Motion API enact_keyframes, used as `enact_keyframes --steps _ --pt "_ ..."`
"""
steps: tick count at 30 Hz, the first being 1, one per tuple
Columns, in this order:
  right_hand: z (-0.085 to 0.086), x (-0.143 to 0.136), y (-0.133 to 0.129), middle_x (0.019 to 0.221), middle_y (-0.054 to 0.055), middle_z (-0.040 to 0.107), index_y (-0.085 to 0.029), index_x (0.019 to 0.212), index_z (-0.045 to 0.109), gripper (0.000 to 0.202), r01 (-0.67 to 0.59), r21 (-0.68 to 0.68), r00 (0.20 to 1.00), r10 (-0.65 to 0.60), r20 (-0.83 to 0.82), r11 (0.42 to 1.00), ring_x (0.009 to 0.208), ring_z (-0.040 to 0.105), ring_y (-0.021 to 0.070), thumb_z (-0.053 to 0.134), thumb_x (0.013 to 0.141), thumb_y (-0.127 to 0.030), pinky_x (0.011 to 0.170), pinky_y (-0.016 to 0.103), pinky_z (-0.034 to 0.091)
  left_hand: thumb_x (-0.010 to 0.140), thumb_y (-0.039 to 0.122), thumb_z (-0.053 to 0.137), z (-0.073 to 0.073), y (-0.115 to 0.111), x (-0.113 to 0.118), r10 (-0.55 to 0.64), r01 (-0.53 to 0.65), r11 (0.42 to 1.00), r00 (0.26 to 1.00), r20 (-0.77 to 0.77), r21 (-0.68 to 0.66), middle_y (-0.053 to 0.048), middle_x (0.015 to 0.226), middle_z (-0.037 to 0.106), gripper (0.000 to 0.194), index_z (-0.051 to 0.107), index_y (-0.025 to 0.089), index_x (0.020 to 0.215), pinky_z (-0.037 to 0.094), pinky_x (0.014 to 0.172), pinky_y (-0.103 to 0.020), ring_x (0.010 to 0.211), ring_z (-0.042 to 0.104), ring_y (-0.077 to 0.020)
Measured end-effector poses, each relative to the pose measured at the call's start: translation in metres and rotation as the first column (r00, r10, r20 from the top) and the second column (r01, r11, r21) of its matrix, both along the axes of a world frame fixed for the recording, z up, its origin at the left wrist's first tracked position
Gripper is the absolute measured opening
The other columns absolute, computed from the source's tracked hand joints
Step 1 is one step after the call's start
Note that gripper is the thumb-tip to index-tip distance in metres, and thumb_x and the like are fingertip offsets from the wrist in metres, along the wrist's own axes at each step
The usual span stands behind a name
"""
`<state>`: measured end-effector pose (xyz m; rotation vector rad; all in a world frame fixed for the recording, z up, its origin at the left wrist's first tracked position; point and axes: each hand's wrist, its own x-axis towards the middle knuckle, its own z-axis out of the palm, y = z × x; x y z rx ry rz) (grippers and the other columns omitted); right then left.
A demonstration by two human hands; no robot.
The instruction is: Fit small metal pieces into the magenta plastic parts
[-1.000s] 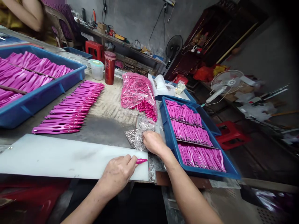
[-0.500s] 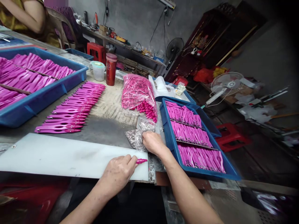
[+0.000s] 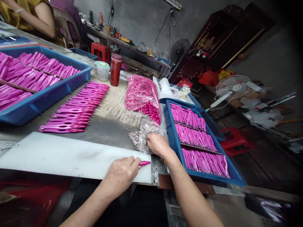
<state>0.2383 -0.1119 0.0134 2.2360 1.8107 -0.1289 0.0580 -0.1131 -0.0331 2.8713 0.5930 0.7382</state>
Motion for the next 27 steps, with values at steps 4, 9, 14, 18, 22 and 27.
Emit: enact_keyframes --steps 4,9,14,18,22,27 --pt "-0.0015 -0.0022 0.0024 0.089 0.012 0.065 -0.014 0.086 0.063 0.026 0.006 -0.013 1.0 -0.005 0.017 1.0 0.084 0.06 0.0225 0.037 0.079 -0.015 0.066 0.027 0.041 0.084 0.019 0.042 -0.0009 -0.0004 -0.0004 0.004 -0.004 1.0 1.0 0.002 -0.003 0.002 0.06 0.047 0.012 0.047 0.019 0.073 0.031 0.048 -0.025 0.051 0.048 -0.0118" --pt "-0.0002 -0.0042 0.0031 0.091 0.013 0.064 -0.013 0.088 0.062 0.026 0.003 -0.027 1.0 -0.003 0.028 1.0 0.085 0.06 0.0224 0.038 0.078 -0.014 0.068 0.027 0.041 0.083 0.018 0.043 0.0011 -0.0006 -0.0005 0.006 -0.006 1.0 1.0 0.015 -0.009 0.002 0.059 0.047 0.011 0.048 0.018 0.073 0.031 0.047 -0.024 0.05 0.047 -0.0114" --pt "0.0023 -0.0056 0.0007 0.092 0.013 0.063 -0.013 0.091 0.06 0.028 0.003 -0.021 0.999 -0.002 0.035 1.0 0.084 0.06 0.0225 0.034 0.08 -0.014 0.067 0.029 0.041 0.084 0.018 0.041 0.0025 -0.0007 -0.0005 0.006 -0.006 1.0 1.0 0.008 -0.006 0.002 0.059 0.048 0.012 0.048 0.019 0.073 0.031 0.047 -0.024 0.05 0.047 -0.0122" --pt "0.0034 -0.0052 -0.0008 0.092 0.013 0.063 -0.014 0.093 0.058 0.028 0.013 -0.026 0.999 -0.012 0.031 1.0 0.084 0.06 0.0231 0.033 0.081 -0.014 0.067 0.03 0.041 0.084 0.018 0.042 0.0029 -0.001 0.0 0.01 -0.01 1.0 1.0 0.021 -0.008 0.002 0.059 0.047 0.013 0.048 0.018 0.072 0.031 0.047 -0.024 0.05 0.047 -0.0117" --pt "0.0048 -0.0043 -0.0022 0.092 0.012 0.062 -0.014 0.093 0.058 0.027 0.011 -0.028 1.0 -0.01 0.018 1.0 0.083 0.06 0.0226 0.033 0.082 -0.016 0.066 0.029 0.04 0.084 0.018 0.042 0.0031 -0.0007 0.0 0.005 -0.005 1.0 1.0 0.025 -0.02 0.002 0.059 0.048 0.013 0.048 0.018 0.073 0.032 0.048 -0.024 0.051 0.048 -0.0115" --pt "0.0054 -0.0029 -0.0047 0.09 0.011 0.062 -0.014 0.092 0.057 0.026 -0.002 -0.011 1.0 0.002 -0.001 1.0 0.083 0.059 0.0213 0.032 0.084 -0.017 0.066 0.028 0.038 0.084 0.019 0.041 0.003 -0.0006 -0.0006 0.019 -0.019 1.0 1.0 -0.002 0.008 0.002 0.059 0.049 0.011 0.048 0.019 0.075 0.032 0.047 -0.025 0.051 0.049 -0.0125"
